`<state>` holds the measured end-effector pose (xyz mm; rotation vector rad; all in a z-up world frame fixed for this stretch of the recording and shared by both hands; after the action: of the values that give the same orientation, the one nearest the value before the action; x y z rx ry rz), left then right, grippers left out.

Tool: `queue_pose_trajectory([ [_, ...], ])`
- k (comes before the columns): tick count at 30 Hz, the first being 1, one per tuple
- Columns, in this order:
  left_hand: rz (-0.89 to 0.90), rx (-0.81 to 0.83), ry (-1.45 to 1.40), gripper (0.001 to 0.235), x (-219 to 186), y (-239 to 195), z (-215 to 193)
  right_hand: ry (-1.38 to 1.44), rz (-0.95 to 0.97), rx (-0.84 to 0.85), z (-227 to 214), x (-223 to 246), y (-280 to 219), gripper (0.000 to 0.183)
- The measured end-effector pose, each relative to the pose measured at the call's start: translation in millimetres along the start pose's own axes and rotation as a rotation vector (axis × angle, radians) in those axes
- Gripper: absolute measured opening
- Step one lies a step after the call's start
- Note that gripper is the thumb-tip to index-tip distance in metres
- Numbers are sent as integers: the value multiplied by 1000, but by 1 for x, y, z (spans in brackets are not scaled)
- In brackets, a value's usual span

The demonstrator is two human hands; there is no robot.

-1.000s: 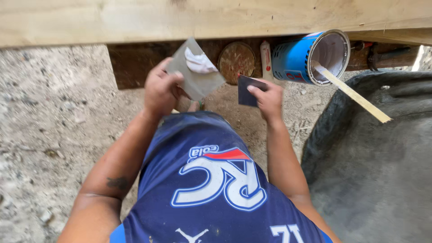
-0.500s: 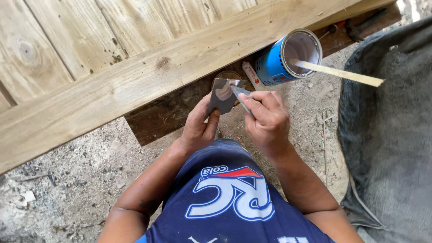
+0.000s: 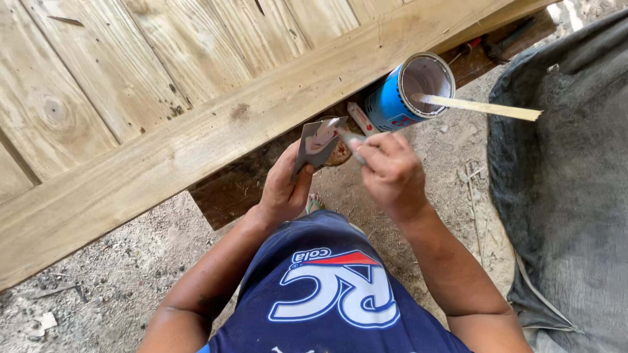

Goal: The person scoops wood filler from a can using a putty knife and applies it to gaps and cracks in a wooden structure. They repeatedly smooth the filler into the seams using a second putty knife, working along the edges and joints of the wooden planks.

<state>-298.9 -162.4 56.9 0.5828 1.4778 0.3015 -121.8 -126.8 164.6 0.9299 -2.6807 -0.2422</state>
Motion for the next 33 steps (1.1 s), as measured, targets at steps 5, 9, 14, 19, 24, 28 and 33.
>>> queue_pose_trajectory([
  [5,1,-8,-30,45,-3,-2,-1,90,-102,-48,2,18,-8,28],
  [9,61,17,10,44,-7,4,-8,100,69,-111,-4,8,6,30],
  [14,61,-13,-23,47,-9,6,-10,223,-16,-70,-8,26,2,34],
  [19,8,5,0,49,-9,7,-8,306,23,-82,-10,28,11,32],
  [24,20,3,17,52,-9,13,-13,64,-16,-46,-9,20,23,33],
  [28,-38,15,-31,52,-4,12,-12,232,-93,-18,1,25,19,31],
  [33,-20,28,43,50,-1,11,-16,81,88,5,0,9,29,28],
])
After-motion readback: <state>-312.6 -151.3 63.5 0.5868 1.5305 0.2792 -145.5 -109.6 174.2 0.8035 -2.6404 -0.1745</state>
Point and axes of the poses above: each hand's wrist, its own y-axis towards the middle knuckle, its own z-axis out of the palm, x = y × z, the point moved 3 cm from there along y, towards the middle knuckle, and after that the axes turned 9 degrees about x, right-handed, at the moved point
